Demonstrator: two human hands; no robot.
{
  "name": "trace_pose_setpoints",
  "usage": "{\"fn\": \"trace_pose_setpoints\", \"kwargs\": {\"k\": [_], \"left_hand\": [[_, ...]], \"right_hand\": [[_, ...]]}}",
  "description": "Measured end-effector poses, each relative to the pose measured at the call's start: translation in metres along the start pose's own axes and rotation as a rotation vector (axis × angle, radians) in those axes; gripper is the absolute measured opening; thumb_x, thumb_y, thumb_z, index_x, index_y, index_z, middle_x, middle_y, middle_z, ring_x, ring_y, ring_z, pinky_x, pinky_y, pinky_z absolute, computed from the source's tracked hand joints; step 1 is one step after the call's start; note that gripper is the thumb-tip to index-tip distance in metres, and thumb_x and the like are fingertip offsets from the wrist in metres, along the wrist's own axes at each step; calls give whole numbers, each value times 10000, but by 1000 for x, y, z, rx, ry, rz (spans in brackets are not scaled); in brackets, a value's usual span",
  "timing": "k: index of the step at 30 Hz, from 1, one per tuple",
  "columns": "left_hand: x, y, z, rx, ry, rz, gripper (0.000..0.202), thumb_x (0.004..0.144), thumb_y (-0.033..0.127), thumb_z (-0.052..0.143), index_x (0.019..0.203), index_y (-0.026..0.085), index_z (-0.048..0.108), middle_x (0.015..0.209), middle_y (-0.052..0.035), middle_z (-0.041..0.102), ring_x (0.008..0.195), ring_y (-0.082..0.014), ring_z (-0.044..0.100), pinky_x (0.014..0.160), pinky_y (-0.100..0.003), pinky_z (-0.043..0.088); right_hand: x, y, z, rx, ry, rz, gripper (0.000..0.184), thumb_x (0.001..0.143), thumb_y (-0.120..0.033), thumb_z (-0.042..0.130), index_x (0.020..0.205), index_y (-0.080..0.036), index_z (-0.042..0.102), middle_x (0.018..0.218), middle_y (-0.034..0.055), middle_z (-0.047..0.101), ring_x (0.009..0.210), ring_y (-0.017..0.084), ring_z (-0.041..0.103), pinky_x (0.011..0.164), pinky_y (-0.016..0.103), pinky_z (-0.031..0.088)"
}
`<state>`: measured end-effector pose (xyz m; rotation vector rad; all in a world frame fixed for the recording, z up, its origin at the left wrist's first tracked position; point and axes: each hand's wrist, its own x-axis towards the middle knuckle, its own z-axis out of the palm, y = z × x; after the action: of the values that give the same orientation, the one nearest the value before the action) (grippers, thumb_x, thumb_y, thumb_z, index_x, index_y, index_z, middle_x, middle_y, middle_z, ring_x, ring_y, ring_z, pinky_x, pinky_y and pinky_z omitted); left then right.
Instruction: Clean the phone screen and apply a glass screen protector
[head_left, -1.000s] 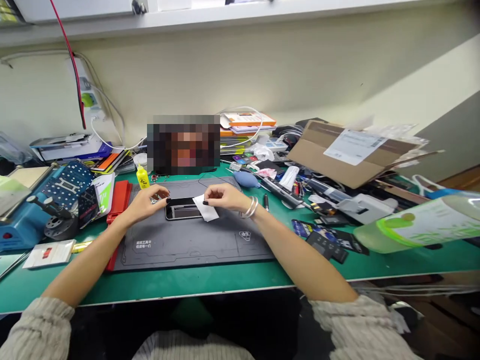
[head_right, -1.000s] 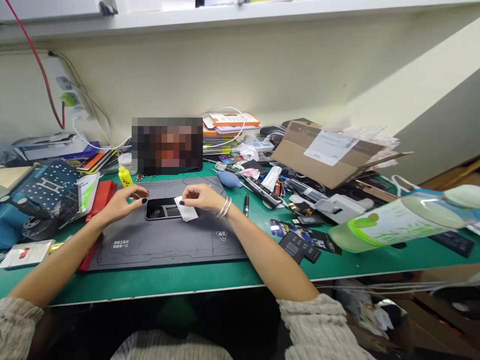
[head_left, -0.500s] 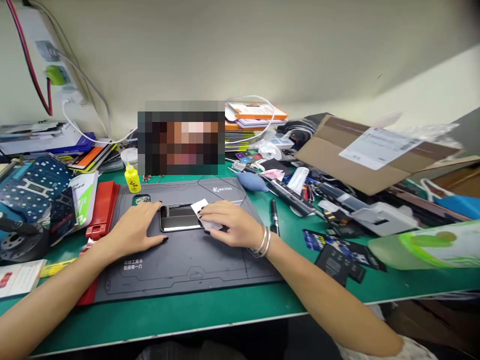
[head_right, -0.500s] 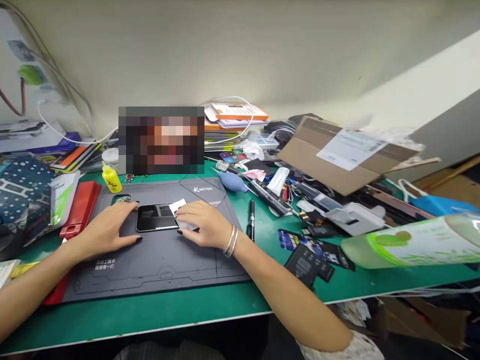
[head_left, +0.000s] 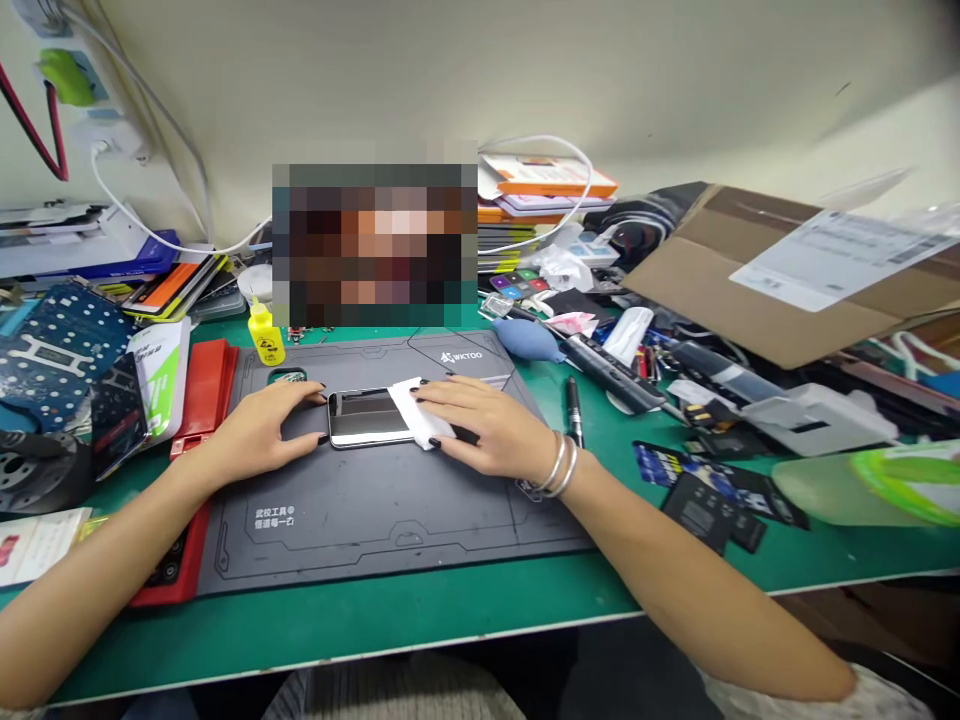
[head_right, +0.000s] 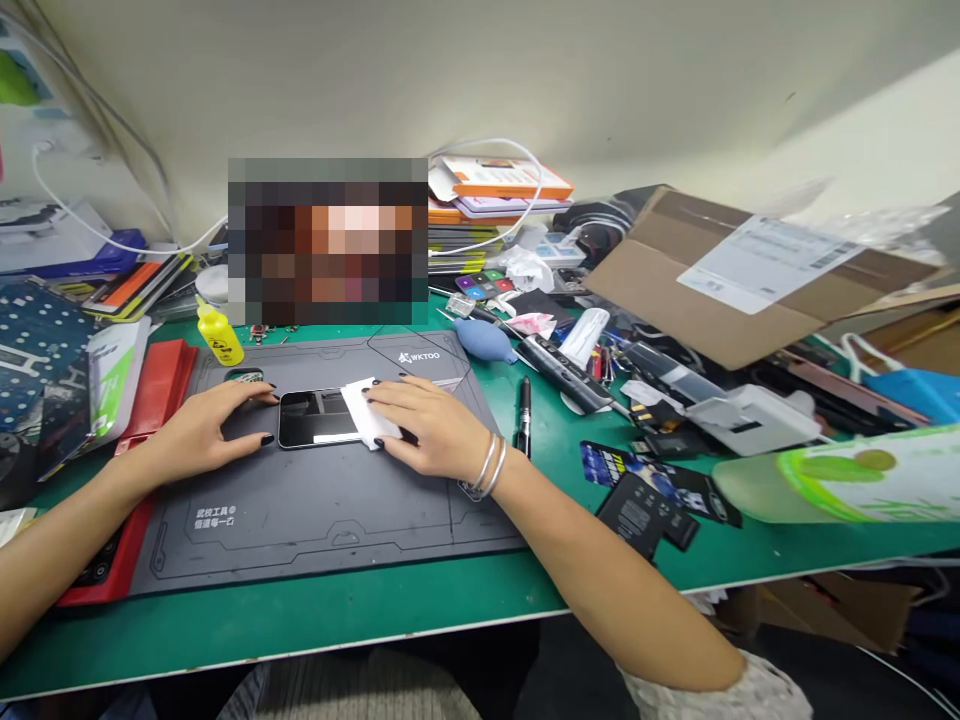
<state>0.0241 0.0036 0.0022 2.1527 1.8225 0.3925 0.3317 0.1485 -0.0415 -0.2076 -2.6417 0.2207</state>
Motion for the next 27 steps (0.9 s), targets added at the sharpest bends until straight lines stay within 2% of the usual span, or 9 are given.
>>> {"fn": "trace_pose_setpoints", "kwargs": {"k": [3,8,13,18,22,27], "left_hand": [[1,-3,1,-34,9,10,534,907,479,564,1338,166,529,1286,-110,679,1245,-300,601,1081,-470,479],[0,-4,0,-55,14,16,517,916,497,550,1315,168,542,1270,-114,683,1238,-303,603,1064,-467,493],[1,-5,0,-60,18,7,498,920,492,557,1303,174,554,1299,-122,666,1220,-292,613,1054,-448,499],[2,-6,0,-72,22,9,477,912,480,566,1293,193,557,1295,-109,663,1213,-284,617,1065,-451,493],[2,-6,-1,-66,24,12,466,912,471,564,1281,186,564,1282,-111,666,1219,-285,612,1064,-452,497],[1,-6,0,-64,22,9,468,911,475,563,1281,189,566,1289,-109,661,1226,-288,606,1075,-460,490]], "right_hand": [[0,0,0,-59,-28,41,347,938,-267,548,1234,-134,672,1315,187,682,1222,328,648,1042,565,503],[2,-4,-2,-58,-38,-10,324,966,-280,512,1203,-146,688,1283,179,696,1198,306,657,992,515,542],[1,-6,-4,-81,-24,66,347,945,-296,550,1222,-135,684,1300,186,691,1208,314,657,1040,542,507],[1,-8,-4,-9,-37,9,354,928,-301,567,1224,-150,690,1310,150,696,1195,276,671,1063,496,505],[0,-4,-2,-53,35,47,311,935,-264,549,1160,-130,717,1264,164,718,1146,292,700,1024,516,532],[0,-8,-1,36,23,-44,263,939,-286,569,1102,-169,738,1221,111,747,1102,254,721,979,454,566]]}}
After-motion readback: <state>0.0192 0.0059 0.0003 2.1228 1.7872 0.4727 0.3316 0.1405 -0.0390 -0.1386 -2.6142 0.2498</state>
